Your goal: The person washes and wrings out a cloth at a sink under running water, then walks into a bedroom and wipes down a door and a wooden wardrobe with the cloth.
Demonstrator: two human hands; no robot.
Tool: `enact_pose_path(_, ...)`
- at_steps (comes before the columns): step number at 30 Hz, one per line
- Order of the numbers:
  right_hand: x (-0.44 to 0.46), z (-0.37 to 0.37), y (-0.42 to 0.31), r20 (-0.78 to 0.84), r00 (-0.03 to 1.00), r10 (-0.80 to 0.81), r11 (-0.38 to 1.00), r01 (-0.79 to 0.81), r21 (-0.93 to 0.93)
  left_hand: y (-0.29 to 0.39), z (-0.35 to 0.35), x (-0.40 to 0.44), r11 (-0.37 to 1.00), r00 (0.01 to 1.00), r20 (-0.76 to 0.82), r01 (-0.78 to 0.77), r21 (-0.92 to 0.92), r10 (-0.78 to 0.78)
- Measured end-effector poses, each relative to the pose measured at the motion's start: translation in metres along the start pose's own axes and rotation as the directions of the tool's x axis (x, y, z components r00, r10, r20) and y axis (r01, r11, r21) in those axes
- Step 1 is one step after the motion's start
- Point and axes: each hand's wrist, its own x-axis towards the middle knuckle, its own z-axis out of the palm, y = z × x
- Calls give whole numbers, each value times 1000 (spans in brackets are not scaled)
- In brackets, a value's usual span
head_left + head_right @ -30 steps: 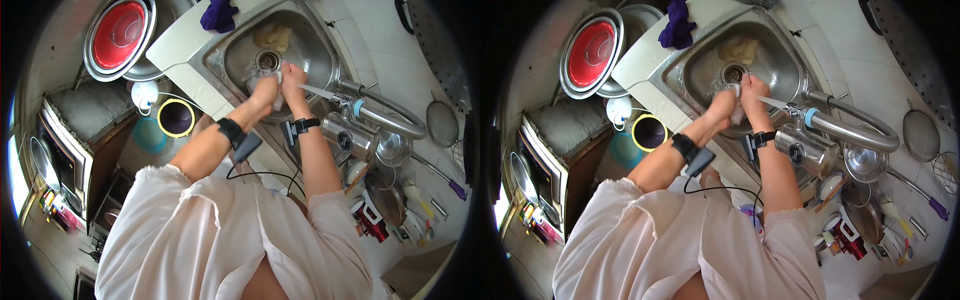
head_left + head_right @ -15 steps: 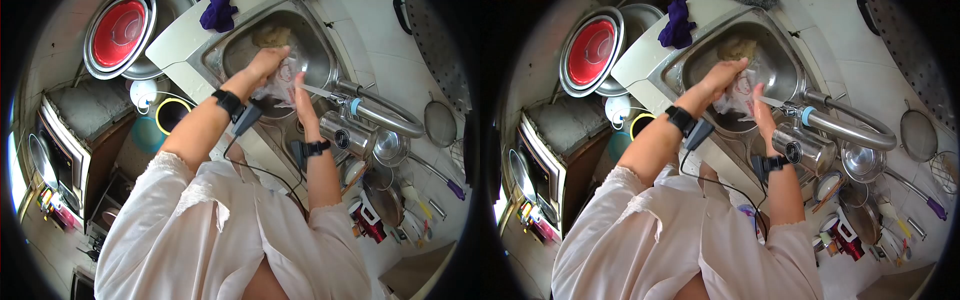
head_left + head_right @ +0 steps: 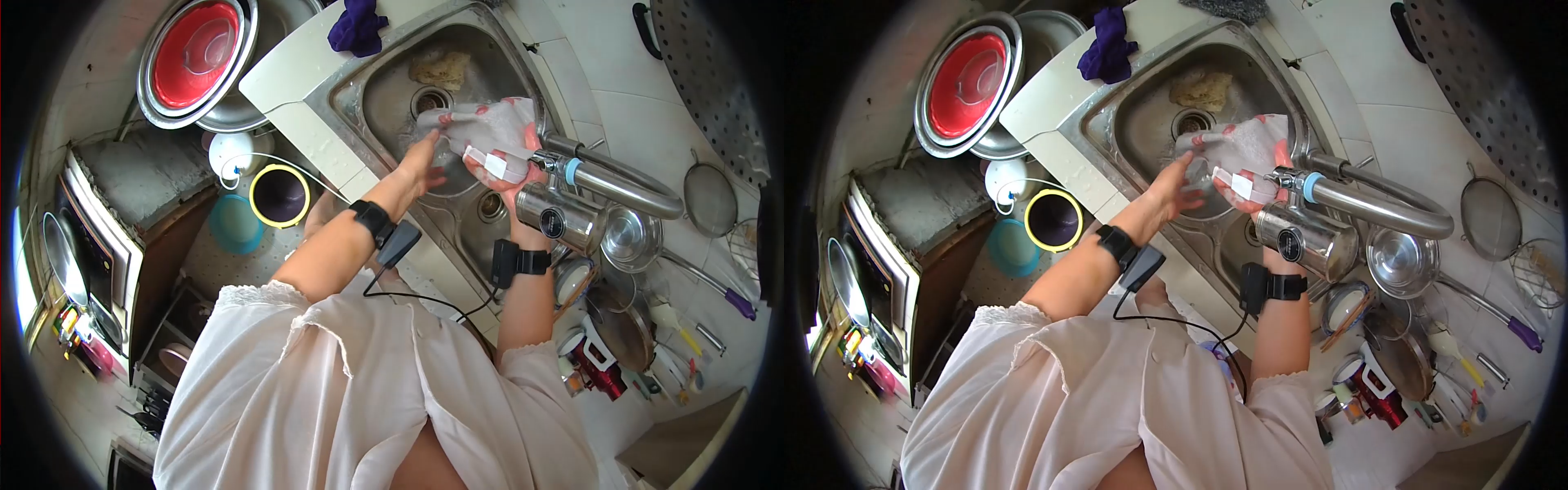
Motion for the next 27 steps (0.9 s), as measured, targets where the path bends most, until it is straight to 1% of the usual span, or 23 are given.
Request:
enact_pose_path(1, -3, -6, 1, -27, 999, -27, 999, 26, -36, 12, 6, -10, 951, 970, 195, 193, -240, -148)
enact_pose_path(2, -3, -12, 3, -54, 997, -59, 995, 55, -82, 21, 11, -17, 812, 883, 410, 407, -418, -231)
enact_pose_path(3, -4, -16, 2, -86, 991, -104, 981, 88, -173, 9, 16, 16, 796, 853, 521, 295, -528, 30)
enact_pose_path(4, -3, -19, 1, -110, 983, -150, 960, 118, -255, 26, 19, 11, 796, 851, 525, 298, -527, 29)
enact_pose_path(6, -2, -28, -1, -163, 951, -264, 819, 131, -559, 52, 18, 2, 744, 783, 565, 211, -634, 259)
enact_pose_path(7, 2, -32, 1, -176, 934, -312, 723, 113, -681, 55, 10, 5, 697, 721, 613, 255, -670, 324)
enact_pose_path(8, 6, -34, 6, -180, 921, -345, 624, 82, -777, 58, 10, 2, 702, 717, 614, 249, -667, 329)
enact_pose_path(10, 17, -36, 24, -171, 930, -327, 606, 67, -793, 51, 6, -8, 654, 704, 627, 307, -691, 333)
enact_pose_path(11, 29, -42, 37, -168, 942, -292, 649, 66, -758, 43, 8, -12, 656, 668, 651, 315, -686, 360)
enact_pose_path(12, 41, -51, 50, -164, 953, -256, 690, 61, -722, 36, 9, -14, 659, 672, 651, 316, -683, 353)
enact_pose_path(13, 37, -5, 55, -164, 964, -210, 752, 52, -657, 32, 12, -15, 728, 778, 553, 189, -659, 299)
enact_pose_path(14, 35, 20, 56, -157, 973, -167, 808, 44, -588, 30, 14, -15, 792, 862, 435, 67, -606, 260)
enact_pose_path(15, 46, 12, 60, -138, 951, -277, 736, 118, -667, 37, 4, -20, 839, 853, 444, 15, -544, 273)
enact_pose_path(16, 56, 5, 62, -133, 952, -275, 737, 120, -665, 39, 3, -20, 839, 854, 440, 9, -545, 277)
enact_pose_path(18, 68, -5, 66, -246, 795, -554, 424, 15, -906, 42, -3, -21, 912, 904, 309, -172, -371, 296)
enact_pose_path(19, 65, 11, 68, -243, 732, -637, 450, 97, -888, 45, 0, -30, 937, 947, 241, -126, -326, 212)
enact_pose_path(20, 61, 27, 73, -239, 737, -632, 450, 98, -887, 45, 2, -20, 935, 948, 235, -129, -329, 214)
enact_pose_path(22, 39, 60, 83, 81, 791, -606, 163, 224, -961, 27, 2, 27, 904, 884, 460, 132, -408, 78)
enact_pose_path(23, 26, 75, 86, 101, 813, -573, 85, 182, -980, 17, -8, 50, 862, 779, 605, 187, -471, 162)
enact_pose_path(24, 19, 86, 89, 124, 831, -543, 3, 150, -989, 18, -7, 59, 876, 819, 568, 220, -430, 73)
enact_pose_path(25, 14, 89, 93, 202, 795, -572, 32, 267, -963, 22, -5, 66, 883, 851, 525, 259, -392, -17)
enact_pose_path(26, 17, 82, 95, 199, 798, -569, 31, 262, -964, 18, -3, 76, 903, 868, 493, 171, -393, 50)
enact_pose_path(27, 24, 73, 99, 228, 761, -608, 58, 329, -943, 16, -2, 71, 903, 870, 491, 170, -394, 50)
